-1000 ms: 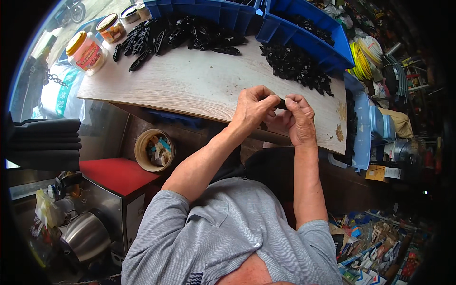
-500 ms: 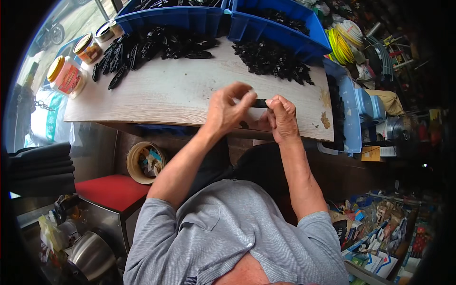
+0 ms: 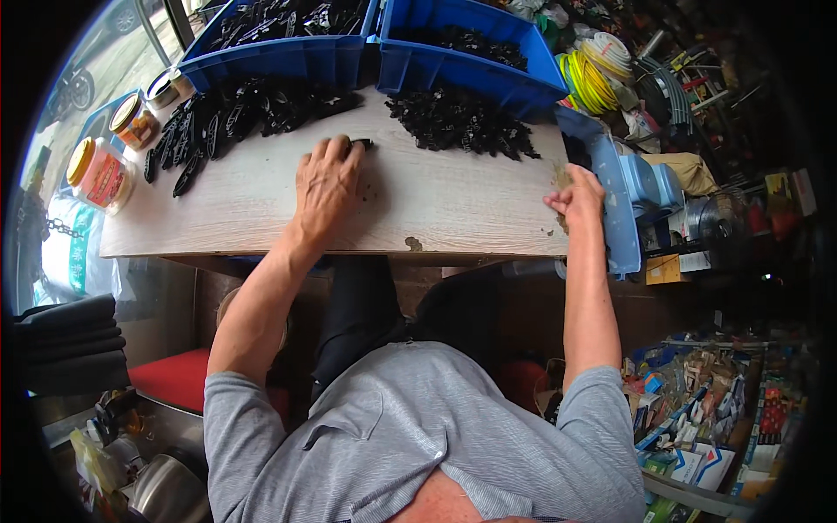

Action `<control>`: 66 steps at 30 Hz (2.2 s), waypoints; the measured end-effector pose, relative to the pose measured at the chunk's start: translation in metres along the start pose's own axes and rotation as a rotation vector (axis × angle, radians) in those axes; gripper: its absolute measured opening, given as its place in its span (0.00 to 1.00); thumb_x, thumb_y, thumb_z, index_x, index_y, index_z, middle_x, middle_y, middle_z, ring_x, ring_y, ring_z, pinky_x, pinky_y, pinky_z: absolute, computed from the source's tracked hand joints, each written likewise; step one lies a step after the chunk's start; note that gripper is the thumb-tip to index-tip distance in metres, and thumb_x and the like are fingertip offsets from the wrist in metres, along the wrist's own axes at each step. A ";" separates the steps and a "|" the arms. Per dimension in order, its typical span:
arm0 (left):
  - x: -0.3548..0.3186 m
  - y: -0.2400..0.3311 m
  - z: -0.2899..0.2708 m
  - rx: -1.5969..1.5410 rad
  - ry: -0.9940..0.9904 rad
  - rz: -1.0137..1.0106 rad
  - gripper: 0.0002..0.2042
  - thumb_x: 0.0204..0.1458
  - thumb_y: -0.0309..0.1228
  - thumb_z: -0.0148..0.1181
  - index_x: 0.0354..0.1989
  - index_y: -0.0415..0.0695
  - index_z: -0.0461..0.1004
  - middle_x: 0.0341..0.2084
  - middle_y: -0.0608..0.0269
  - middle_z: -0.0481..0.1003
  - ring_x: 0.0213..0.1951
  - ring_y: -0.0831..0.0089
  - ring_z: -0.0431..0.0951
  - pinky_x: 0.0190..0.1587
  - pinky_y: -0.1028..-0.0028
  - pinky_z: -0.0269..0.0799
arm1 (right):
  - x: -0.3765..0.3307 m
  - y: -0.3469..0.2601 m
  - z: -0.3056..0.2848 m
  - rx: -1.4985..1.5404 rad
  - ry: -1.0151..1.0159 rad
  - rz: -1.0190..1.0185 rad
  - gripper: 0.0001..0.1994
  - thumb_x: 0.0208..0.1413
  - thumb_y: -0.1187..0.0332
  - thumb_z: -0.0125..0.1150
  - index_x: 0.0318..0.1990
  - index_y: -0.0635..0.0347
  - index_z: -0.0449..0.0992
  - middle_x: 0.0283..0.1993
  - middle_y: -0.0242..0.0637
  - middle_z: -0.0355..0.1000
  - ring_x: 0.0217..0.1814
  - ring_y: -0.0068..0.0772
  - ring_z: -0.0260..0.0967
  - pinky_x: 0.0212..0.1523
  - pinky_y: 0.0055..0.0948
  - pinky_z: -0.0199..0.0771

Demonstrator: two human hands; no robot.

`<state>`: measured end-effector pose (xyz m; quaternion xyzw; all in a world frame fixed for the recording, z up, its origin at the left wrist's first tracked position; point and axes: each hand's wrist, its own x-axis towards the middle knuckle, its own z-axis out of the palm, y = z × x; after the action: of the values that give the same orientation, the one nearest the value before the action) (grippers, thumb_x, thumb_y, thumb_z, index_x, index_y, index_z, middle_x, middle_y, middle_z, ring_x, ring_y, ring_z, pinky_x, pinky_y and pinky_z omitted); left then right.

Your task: Assembling small black plastic components by hand at a workbench.

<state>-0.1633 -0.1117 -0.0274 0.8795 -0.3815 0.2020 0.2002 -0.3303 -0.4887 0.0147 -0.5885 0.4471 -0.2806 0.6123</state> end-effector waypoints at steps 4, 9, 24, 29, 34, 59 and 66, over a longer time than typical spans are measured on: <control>-0.012 0.006 -0.002 -0.040 0.084 0.030 0.17 0.50 0.28 0.60 0.51 0.46 0.74 0.48 0.59 0.73 0.50 0.59 0.73 0.50 0.60 0.67 | -0.004 -0.002 0.026 -0.192 -0.080 0.018 0.13 0.53 0.65 0.68 0.45 0.55 0.78 0.16 0.30 0.60 0.16 0.28 0.65 0.22 0.35 0.79; -0.012 0.007 0.001 -0.072 0.067 0.015 0.17 0.52 0.28 0.60 0.52 0.45 0.74 0.49 0.57 0.73 0.51 0.57 0.73 0.51 0.59 0.67 | 0.008 -0.001 0.042 -0.463 -0.095 -0.086 0.16 0.53 0.65 0.67 0.50 0.54 0.78 0.26 0.33 0.69 0.14 0.25 0.63 0.15 0.28 0.71; -0.013 0.013 -0.004 -0.183 0.309 0.051 0.16 0.47 0.25 0.65 0.47 0.45 0.75 0.45 0.54 0.76 0.49 0.54 0.74 0.51 0.60 0.69 | 0.021 0.003 0.036 -0.595 -0.120 -0.105 0.08 0.54 0.67 0.67 0.39 0.59 0.80 0.24 0.33 0.71 0.14 0.22 0.62 0.12 0.24 0.66; -0.030 0.062 0.002 -0.759 0.295 -0.127 0.09 0.51 0.17 0.64 0.41 0.38 0.79 0.39 0.57 0.79 0.39 0.68 0.80 0.39 0.73 0.75 | 0.009 0.003 0.033 -0.453 -0.159 0.003 0.09 0.55 0.64 0.67 0.39 0.58 0.78 0.17 0.32 0.65 0.15 0.27 0.64 0.15 0.30 0.71; -0.019 0.110 0.017 -1.071 0.203 -0.260 0.12 0.56 0.19 0.60 0.49 0.37 0.77 0.45 0.56 0.77 0.34 0.71 0.80 0.35 0.76 0.76 | -0.054 0.009 0.049 -0.200 -0.383 0.158 0.11 0.56 0.63 0.66 0.40 0.57 0.74 0.12 0.30 0.61 0.13 0.30 0.65 0.17 0.34 0.73; 0.002 0.089 0.013 -1.706 -0.264 -0.678 0.09 0.58 0.30 0.62 0.38 0.35 0.77 0.31 0.59 0.80 0.33 0.71 0.82 0.36 0.74 0.80 | -0.119 0.046 0.097 0.179 -0.741 -0.041 0.11 0.54 0.68 0.70 0.42 0.59 0.77 0.13 0.28 0.63 0.12 0.23 0.60 0.19 0.25 0.71; -0.010 0.029 0.002 -0.125 0.334 -0.306 0.14 0.49 0.30 0.66 0.46 0.46 0.78 0.46 0.57 0.77 0.50 0.58 0.74 0.52 0.61 0.69 | -0.127 0.044 0.097 0.229 -0.762 -0.031 0.08 0.57 0.66 0.67 0.40 0.56 0.76 0.14 0.30 0.65 0.18 0.31 0.72 0.22 0.38 0.81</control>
<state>-0.1913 -0.1254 -0.0283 0.8673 -0.2171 0.2880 0.3430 -0.3097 -0.3261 -0.0098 -0.5852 0.1447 -0.0992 0.7917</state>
